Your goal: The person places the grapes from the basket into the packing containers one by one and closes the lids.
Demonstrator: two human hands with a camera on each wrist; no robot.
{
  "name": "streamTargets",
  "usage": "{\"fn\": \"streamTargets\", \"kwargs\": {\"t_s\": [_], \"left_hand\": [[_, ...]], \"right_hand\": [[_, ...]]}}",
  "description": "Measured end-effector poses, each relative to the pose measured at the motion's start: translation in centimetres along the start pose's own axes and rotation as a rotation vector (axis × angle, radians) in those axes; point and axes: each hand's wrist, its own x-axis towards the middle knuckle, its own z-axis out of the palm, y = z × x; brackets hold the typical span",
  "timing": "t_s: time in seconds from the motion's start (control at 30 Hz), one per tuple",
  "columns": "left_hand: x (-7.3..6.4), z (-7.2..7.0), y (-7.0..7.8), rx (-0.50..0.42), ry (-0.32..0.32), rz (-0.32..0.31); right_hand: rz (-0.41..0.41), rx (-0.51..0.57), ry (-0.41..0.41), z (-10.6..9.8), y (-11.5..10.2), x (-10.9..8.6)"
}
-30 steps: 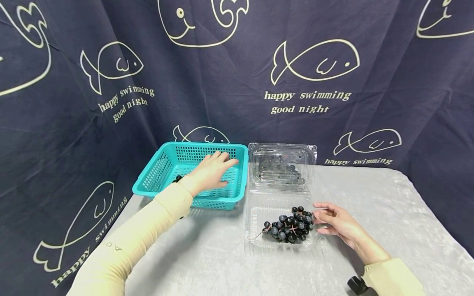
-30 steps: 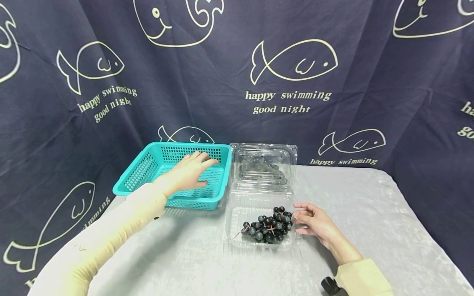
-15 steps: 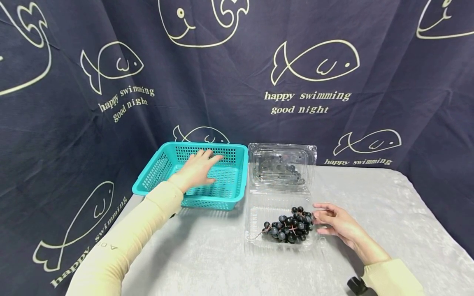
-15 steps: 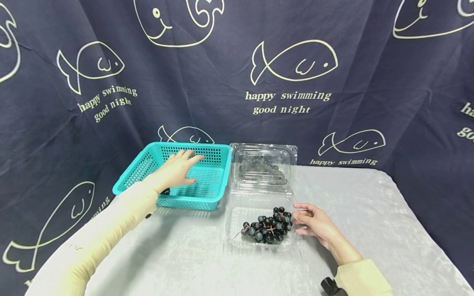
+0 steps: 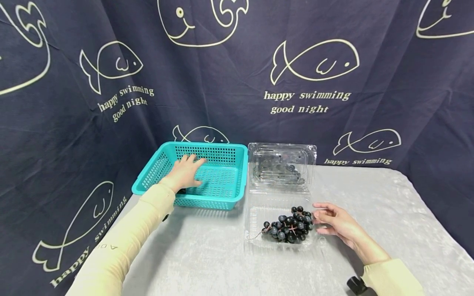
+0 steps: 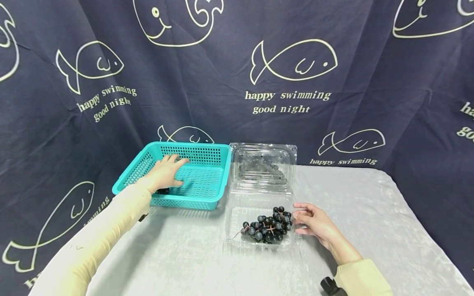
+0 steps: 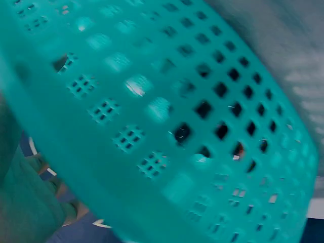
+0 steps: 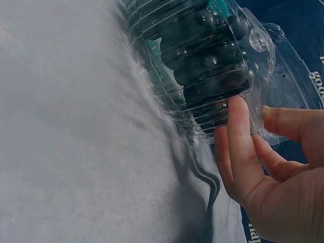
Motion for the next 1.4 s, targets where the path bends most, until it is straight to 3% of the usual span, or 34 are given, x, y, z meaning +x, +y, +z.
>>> {"fn": "streamTargets", "kwargs": {"t_s": [0.27,0.5,0.97,1.23,1.4], "left_hand": [[-0.7,1.6,-1.9,-0.035,-0.077,-0.092],[-1.3,2.2,-3.1,-0.084,-0.128,-0.189],[-1.3,3.9,-4.5,-0.153,-0.271,-0.278],[-1.3,3.8,-4.4,-0.191,-0.385,-0.313],[-1.7,3.5,-4.2,-0.209,-0.425,-0.296]], "right_hand": [[0.001,0.001,-0.006,0.0,0.0,0.0],[0.002,-0.002,0.001,0.0,-0.1,0.0],[0.004,0.007,0.0,0.1,-0.2,-0.2],[0.003,0.003,0.005,0.1,-0.1,-0.1],[0.003,0.003,0.006,0.0,0.1,0.0]]}}
